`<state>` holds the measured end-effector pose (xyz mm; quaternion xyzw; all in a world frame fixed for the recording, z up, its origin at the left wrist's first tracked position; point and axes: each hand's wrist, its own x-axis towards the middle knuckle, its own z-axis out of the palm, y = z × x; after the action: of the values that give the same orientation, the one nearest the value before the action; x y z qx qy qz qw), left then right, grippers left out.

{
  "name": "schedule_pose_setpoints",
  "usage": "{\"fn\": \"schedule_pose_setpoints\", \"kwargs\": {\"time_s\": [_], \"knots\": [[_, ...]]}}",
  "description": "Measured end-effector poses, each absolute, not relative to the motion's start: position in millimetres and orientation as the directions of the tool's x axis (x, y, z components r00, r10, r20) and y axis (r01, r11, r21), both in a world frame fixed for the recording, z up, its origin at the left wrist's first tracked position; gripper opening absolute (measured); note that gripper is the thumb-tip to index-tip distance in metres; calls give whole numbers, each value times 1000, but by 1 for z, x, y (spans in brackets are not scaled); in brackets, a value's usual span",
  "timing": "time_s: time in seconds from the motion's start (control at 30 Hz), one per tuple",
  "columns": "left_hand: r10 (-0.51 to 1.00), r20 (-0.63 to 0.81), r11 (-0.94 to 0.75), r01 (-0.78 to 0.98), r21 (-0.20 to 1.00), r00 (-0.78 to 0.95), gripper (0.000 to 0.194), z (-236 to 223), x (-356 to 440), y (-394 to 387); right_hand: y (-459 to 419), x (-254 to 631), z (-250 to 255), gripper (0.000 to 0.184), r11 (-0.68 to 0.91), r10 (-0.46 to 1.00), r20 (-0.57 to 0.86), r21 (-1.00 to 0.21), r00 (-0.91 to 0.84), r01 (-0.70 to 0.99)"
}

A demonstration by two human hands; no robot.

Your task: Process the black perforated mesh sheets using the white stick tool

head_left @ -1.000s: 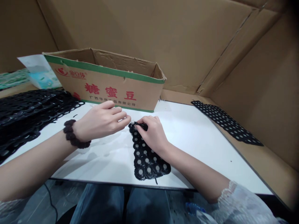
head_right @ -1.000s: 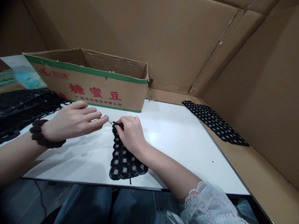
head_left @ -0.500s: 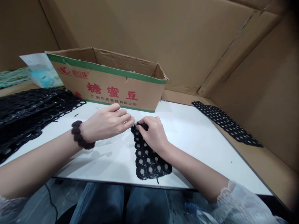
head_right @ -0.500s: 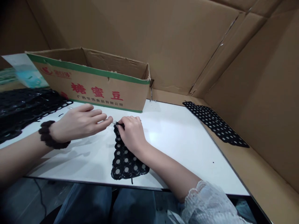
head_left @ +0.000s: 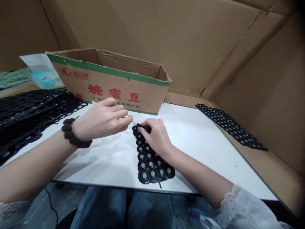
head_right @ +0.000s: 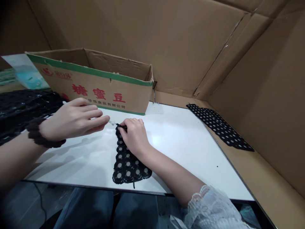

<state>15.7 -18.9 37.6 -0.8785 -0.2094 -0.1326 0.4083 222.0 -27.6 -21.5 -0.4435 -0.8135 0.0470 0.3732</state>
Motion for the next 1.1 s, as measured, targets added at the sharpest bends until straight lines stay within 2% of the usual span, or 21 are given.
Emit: {"fn": "schedule_pose_setpoints", "kwargs": {"time_s": [0.3,0.77,1.1], "knots": [[204,393,-543,438,-717,897,23,35,22,-22,-28,220,-21,7,606,758,556,-405,-341,685],[210,387,-512,438,-739,898,22,34,25,-22,-29,220,-20,8,598,766,550,-420,-333,683],[287,312,-518,421,-744,906,21,35,29,-29,-27,218,-23,8,581,767,556,-391,-320,713]]}}
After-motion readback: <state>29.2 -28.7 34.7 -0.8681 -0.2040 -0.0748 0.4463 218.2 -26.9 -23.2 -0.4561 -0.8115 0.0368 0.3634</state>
